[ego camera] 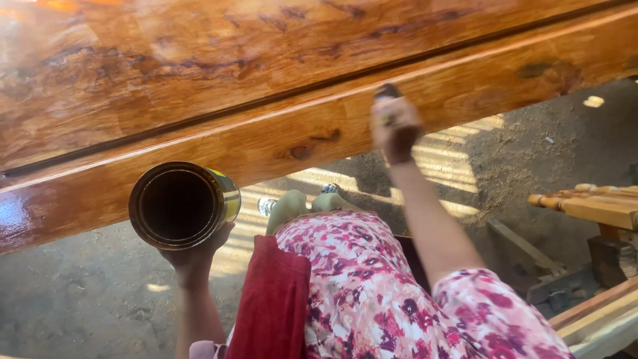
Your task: Applying a clear wood finish to a wooden door panel using a paintbrush.
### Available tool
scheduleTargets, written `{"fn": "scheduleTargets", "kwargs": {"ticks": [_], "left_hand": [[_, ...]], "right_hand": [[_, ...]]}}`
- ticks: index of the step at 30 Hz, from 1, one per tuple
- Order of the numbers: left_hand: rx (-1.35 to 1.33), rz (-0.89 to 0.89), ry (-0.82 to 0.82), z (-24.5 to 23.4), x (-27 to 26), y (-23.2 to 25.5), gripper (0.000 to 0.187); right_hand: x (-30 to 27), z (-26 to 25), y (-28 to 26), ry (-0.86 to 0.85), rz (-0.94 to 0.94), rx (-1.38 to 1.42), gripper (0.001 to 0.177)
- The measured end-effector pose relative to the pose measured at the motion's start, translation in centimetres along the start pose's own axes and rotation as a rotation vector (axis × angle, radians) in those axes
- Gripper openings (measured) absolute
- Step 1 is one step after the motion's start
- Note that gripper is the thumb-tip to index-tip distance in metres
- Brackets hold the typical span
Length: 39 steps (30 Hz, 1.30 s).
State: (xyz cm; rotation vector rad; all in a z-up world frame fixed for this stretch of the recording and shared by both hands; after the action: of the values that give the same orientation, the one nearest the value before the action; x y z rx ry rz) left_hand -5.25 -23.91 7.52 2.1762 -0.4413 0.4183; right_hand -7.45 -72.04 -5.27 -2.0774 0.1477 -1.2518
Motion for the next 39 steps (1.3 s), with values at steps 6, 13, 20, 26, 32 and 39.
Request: {"fn": "scheduleTargets", "kwargs": {"ticks": [6,13,20,26,32,39], "left_hand": [[-0.099,-0.121,-0.009,1.0,-1.0,-2.1,0.103],[-0.202,-0.083,-0.004,1.9,-0.1,-0.8,0.101],[-0.078,-0.132,0.025,0.0,-1.4,-1.1,0.103],[-0.104,-0.129,0.008,-0.1,-0.9,-0.4,0.103],[-0.089,-0.005,-0.02,1.3,-0.5,-0.4,0.108],[0.014,0.092,-0.02,2.0,-0.1,-0.1,0.115]], "right_hand": [[1.3,8.5,-13.6,-0.426,-0.014,0.104,0.012],[1.9,4.7,-1.7,-0.279,0.475,0.442,0.007],[0.7,-12.2,8.7,0.038,0.548,0.188,0.01],[-2.7,-7.1,-1.5,-0.249,0.088,-0.197,0.005],[-2.0,-0.3,-16.9,-0.469,-0.084,0.018,0.006],[-4.4,-8.7,0.3,-0.147,0.411,0.232,0.011]]}}
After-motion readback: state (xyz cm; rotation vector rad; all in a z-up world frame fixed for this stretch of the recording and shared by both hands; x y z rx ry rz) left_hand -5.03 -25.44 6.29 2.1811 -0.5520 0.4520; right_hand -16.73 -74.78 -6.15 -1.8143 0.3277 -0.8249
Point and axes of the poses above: each hand's wrist, its own x-axis towards the middle knuckle, its own z-axis out of the palm, y = z × x, the point moved 10 cm from there along x, towards the middle knuckle, and after that the axes turned 13 degrees about x, right-handed, at the moved point
